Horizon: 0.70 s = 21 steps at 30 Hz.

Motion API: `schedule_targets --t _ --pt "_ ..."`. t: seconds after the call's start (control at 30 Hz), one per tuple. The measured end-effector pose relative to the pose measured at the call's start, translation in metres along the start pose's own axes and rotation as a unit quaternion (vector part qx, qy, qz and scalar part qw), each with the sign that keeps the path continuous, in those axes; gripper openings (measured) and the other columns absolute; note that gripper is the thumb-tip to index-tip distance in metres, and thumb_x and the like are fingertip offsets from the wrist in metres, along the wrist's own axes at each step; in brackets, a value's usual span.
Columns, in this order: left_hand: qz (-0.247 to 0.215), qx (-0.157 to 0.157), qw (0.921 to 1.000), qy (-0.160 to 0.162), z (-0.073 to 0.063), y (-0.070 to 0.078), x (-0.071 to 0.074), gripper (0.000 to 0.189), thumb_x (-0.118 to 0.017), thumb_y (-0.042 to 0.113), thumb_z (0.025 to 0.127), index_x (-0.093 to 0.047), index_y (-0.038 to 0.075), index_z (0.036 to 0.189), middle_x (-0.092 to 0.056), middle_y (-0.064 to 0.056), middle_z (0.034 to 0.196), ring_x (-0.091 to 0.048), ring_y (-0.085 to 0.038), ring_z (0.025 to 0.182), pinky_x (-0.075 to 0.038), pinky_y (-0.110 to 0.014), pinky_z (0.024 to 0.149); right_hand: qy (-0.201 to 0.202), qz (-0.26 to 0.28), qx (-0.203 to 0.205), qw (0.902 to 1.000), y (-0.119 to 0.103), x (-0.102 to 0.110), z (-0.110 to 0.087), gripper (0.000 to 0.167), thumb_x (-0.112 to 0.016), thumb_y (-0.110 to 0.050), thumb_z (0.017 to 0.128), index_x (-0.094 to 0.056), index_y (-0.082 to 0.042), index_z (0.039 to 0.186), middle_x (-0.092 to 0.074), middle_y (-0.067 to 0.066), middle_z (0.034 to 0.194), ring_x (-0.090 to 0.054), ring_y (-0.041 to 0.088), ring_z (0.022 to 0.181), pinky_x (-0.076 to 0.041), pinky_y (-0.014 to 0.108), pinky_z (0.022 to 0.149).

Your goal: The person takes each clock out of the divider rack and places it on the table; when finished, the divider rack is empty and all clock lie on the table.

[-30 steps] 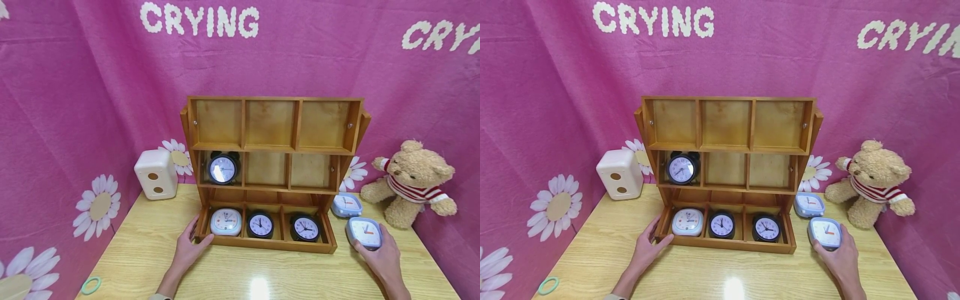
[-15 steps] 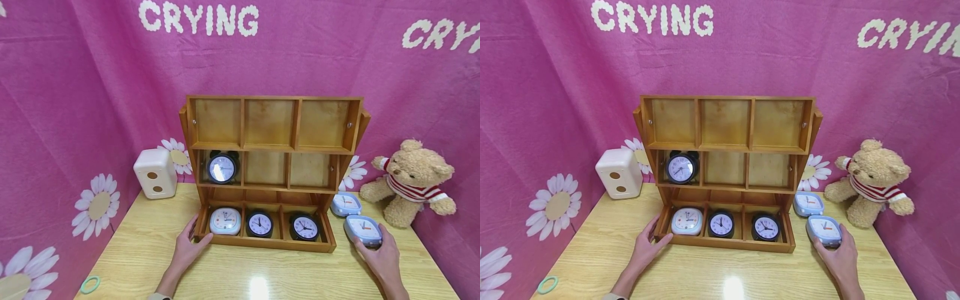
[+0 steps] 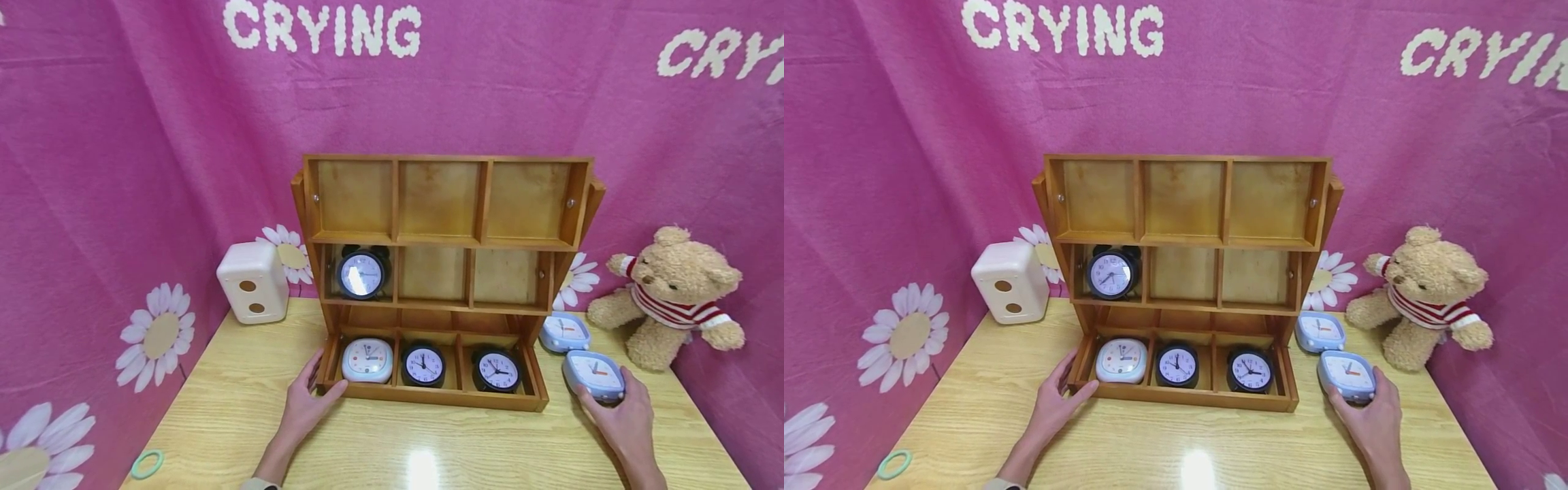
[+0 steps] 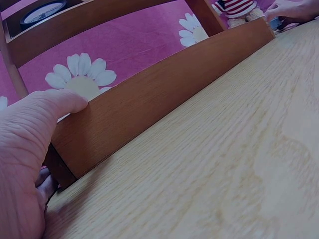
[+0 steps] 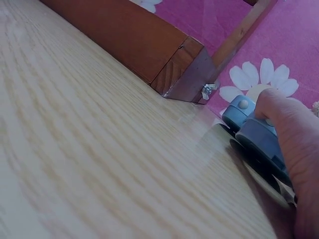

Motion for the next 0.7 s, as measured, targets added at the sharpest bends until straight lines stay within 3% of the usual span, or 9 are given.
schedule_targets --t 0.23,0.4,0.57,0.63,0.7 --pt "0.004 0.006 1.0000 -0.001 0.000 -0.002 0.000 0.089 -0.087 0.024 0.087 -0.040 0.006 0.160 -0.047 -0.020 0.159 -0.045 -0.040 0.145 -0.035 -0.054 0.121 0.000 0.005 -0.002 1.0000 0.000 0.000 -0.001 0.090 -0.086 -0.019 0.074 -0.044 0.013 0.147 -0.049 0.043 0.135 -0.046 0.057 0.126 -0.036 0.070 0.108" --pt "0.004 0.008 1.0000 -0.001 0.001 -0.002 0.000 0.088 -0.087 0.024 0.087 -0.040 0.006 0.160 -0.047 -0.020 0.159 -0.045 -0.040 0.145 -0.035 -0.055 0.121 0.032 0.022 0.030 0.9988 -0.004 0.005 -0.001 0.085 -0.086 -0.015 0.074 -0.048 0.012 0.145 -0.050 0.041 0.136 -0.046 0.056 0.126 -0.035 0.064 0.114" --pt "0.005 0.009 0.9999 -0.002 0.000 -0.002 0.000 0.088 -0.087 0.024 0.087 -0.040 0.006 0.160 -0.046 -0.020 0.160 -0.045 -0.040 0.146 -0.035 -0.054 0.122 0.094 0.050 0.081 0.9911 -0.014 0.016 -0.003 0.075 -0.084 -0.013 0.074 -0.056 0.010 0.139 -0.056 0.037 0.133 -0.050 0.052 0.124 -0.034 0.027 0.117" --pt "0.005 0.009 0.9999 -0.001 0.000 -0.001 0.000 0.088 -0.087 0.024 0.087 -0.040 0.006 0.160 -0.046 -0.020 0.160 -0.044 -0.040 0.146 -0.035 -0.054 0.122 0.123 0.066 0.108 0.9843 -0.021 0.021 -0.005 0.070 -0.082 -0.015 0.076 -0.059 0.010 0.137 -0.059 0.036 0.131 -0.054 0.043 0.126 -0.032 0.016 0.114" --pt "0.006 0.009 0.9999 -0.001 0.000 -0.001 -0.001 0.089 -0.087 0.024 0.087 -0.040 0.006 0.160 -0.046 -0.020 0.160 -0.044 -0.040 0.146 -0.035 -0.054 0.122 0.152 0.087 0.134 0.9753 -0.028 0.027 -0.006 0.065 -0.080 -0.015 0.078 -0.062 0.010 0.135 -0.062 0.036 0.127 -0.057 0.027 0.127 -0.033 0.012 0.111"
Point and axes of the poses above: each hand's wrist, its own z-axis towards the middle knuckle, its own x-axis out of the back of the hand, y = z × x, the point moved 9 cm from there along z, towards the middle knuckle
